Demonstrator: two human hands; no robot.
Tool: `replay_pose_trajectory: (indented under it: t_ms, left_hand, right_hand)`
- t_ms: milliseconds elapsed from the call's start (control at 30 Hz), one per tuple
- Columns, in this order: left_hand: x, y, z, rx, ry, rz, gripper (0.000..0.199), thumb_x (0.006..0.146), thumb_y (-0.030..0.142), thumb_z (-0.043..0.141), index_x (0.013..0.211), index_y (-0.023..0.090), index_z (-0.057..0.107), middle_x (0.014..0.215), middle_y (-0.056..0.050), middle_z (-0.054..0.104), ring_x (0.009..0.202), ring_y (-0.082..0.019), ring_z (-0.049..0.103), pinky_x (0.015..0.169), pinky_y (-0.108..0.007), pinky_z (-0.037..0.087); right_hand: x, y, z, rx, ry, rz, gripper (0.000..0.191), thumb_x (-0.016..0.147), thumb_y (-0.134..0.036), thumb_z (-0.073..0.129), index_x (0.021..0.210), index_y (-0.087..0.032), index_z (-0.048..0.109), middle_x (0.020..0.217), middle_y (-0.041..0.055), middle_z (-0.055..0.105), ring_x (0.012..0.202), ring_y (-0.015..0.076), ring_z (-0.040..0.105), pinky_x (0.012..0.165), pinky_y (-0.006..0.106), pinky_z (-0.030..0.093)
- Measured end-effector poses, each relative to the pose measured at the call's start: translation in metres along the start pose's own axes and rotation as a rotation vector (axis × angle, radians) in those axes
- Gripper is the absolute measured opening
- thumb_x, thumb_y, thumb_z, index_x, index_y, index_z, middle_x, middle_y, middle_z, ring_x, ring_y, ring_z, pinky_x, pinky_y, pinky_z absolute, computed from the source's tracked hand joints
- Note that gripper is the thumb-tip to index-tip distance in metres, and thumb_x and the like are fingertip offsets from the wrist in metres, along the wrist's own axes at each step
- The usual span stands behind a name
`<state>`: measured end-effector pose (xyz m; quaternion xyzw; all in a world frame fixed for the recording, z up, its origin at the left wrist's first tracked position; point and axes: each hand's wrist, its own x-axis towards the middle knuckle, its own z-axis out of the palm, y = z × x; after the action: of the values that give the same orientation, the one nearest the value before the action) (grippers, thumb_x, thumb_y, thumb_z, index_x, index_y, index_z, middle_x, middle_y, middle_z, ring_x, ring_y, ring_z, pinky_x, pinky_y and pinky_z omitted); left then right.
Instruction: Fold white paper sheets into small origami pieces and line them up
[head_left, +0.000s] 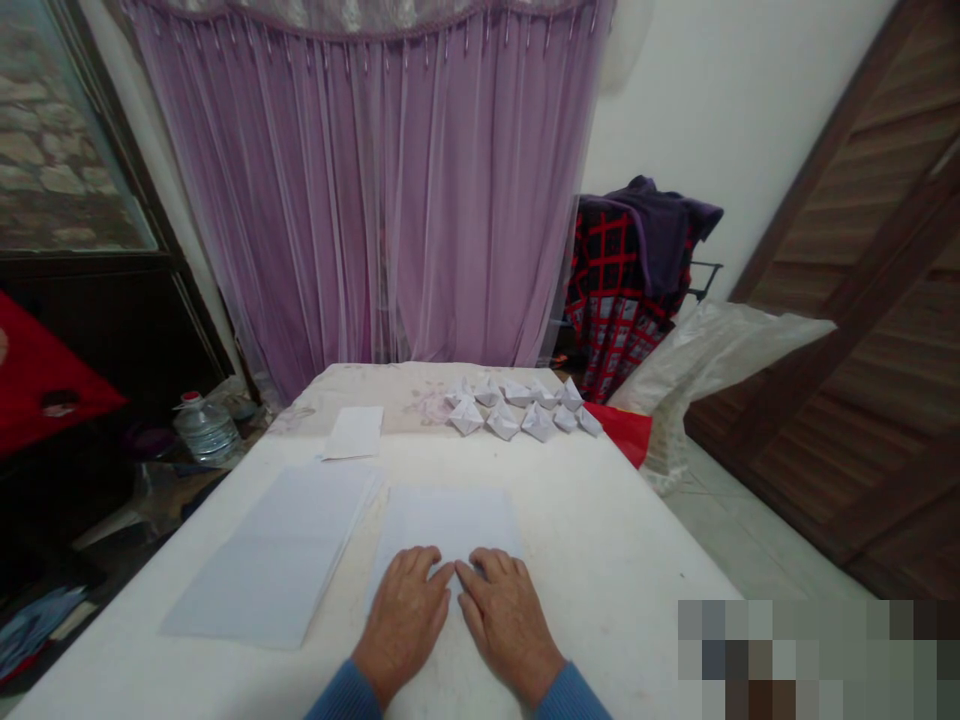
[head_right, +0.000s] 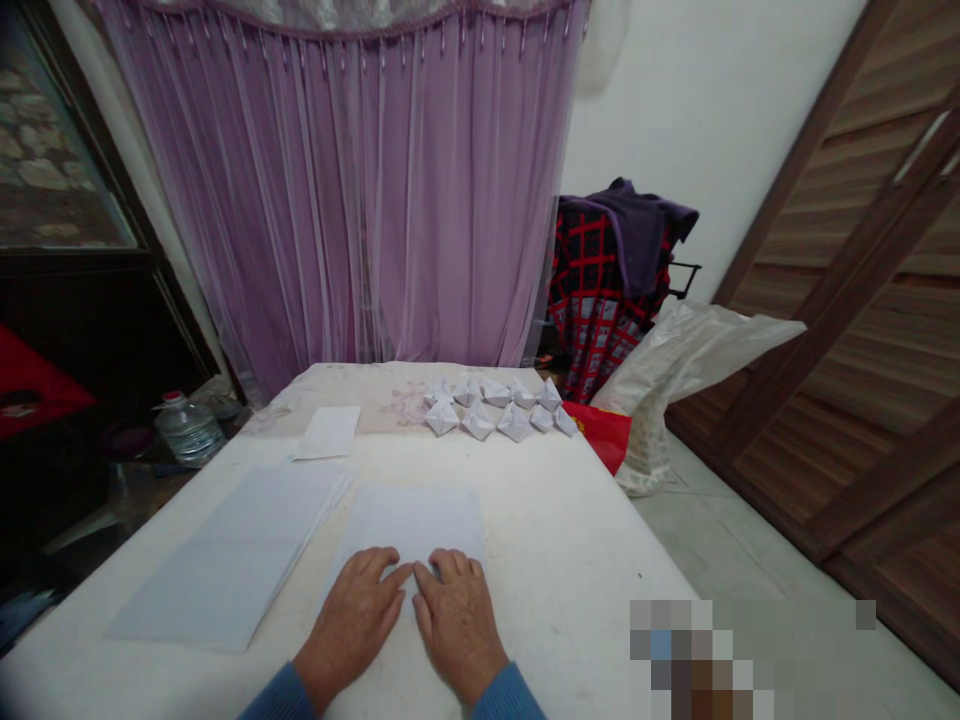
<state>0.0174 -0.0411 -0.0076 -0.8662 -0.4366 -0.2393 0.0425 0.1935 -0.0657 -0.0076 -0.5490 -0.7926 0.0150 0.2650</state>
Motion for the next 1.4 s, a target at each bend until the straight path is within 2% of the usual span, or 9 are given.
replay_pose_trajectory:
  t_ms: [133, 300, 533, 800, 1400]
  left_hand:
    - [0.000, -0.002, 0.003, -0.013, -0.014, 0.003, 0.035, 0.084, 0.012, 0.053, 0.115, 0.025, 0.061, 0.100, -0.004, 0.062, 0.094, -0.021, 0.056, 0.086, -0.039, 0.048]
    - [0.001, -0.001, 0.000, -0.010, -0.018, -0.004, 0.028, 0.084, 0.012, 0.056, 0.109, 0.023, 0.063, 0.096, -0.004, 0.062, 0.091, -0.021, 0.057, 0.085, -0.041, 0.047]
    - [0.001, -0.003, -0.001, 0.003, 0.004, 0.001, 0.023, 0.083, 0.013, 0.056, 0.103, 0.022, 0.064, 0.092, -0.004, 0.061, 0.088, -0.021, 0.056, 0.083, -0.041, 0.046]
    - [-0.002, -0.005, 0.003, 0.036, 0.056, 0.008, 0.021, 0.083, 0.013, 0.054, 0.100, 0.021, 0.063, 0.091, -0.004, 0.061, 0.088, -0.021, 0.056, 0.084, -0.041, 0.045]
    - [-0.002, -0.005, -0.005, 0.055, 0.033, -0.016, 0.020, 0.084, 0.013, 0.054, 0.098, 0.022, 0.065, 0.091, -0.004, 0.063, 0.087, -0.021, 0.058, 0.084, -0.041, 0.044]
  right_hand:
    - [-0.001, 0.001, 0.002, -0.018, 0.027, 0.019, 0.031, 0.087, -0.026, 0.063, 0.118, -0.032, 0.060, 0.108, 0.0027, 0.060, 0.099, 0.0210, 0.050, 0.085, 0.035, 0.034]
    - [-0.002, 0.002, 0.005, -0.040, 0.076, 0.029, 0.030, 0.085, -0.026, 0.066, 0.114, -0.032, 0.062, 0.104, 0.0018, 0.061, 0.098, 0.0197, 0.050, 0.085, 0.035, 0.032]
    - [-0.002, 0.005, 0.005, -0.056, 0.137, 0.062, 0.016, 0.083, -0.022, 0.066, 0.097, -0.029, 0.067, 0.091, 0.0007, 0.061, 0.089, 0.0181, 0.051, 0.080, 0.034, 0.030]
    - [-0.003, 0.011, 0.005, -0.042, 0.205, 0.082, 0.010, 0.082, -0.018, 0.065, 0.087, -0.026, 0.068, 0.084, 0.0012, 0.061, 0.083, 0.0177, 0.050, 0.076, 0.034, 0.029]
    - [-0.007, 0.021, -0.001, -0.040, 0.239, 0.165, 0.012, 0.081, -0.016, 0.063, 0.082, -0.025, 0.071, 0.081, 0.0011, 0.062, 0.081, 0.0169, 0.052, 0.075, 0.033, 0.030]
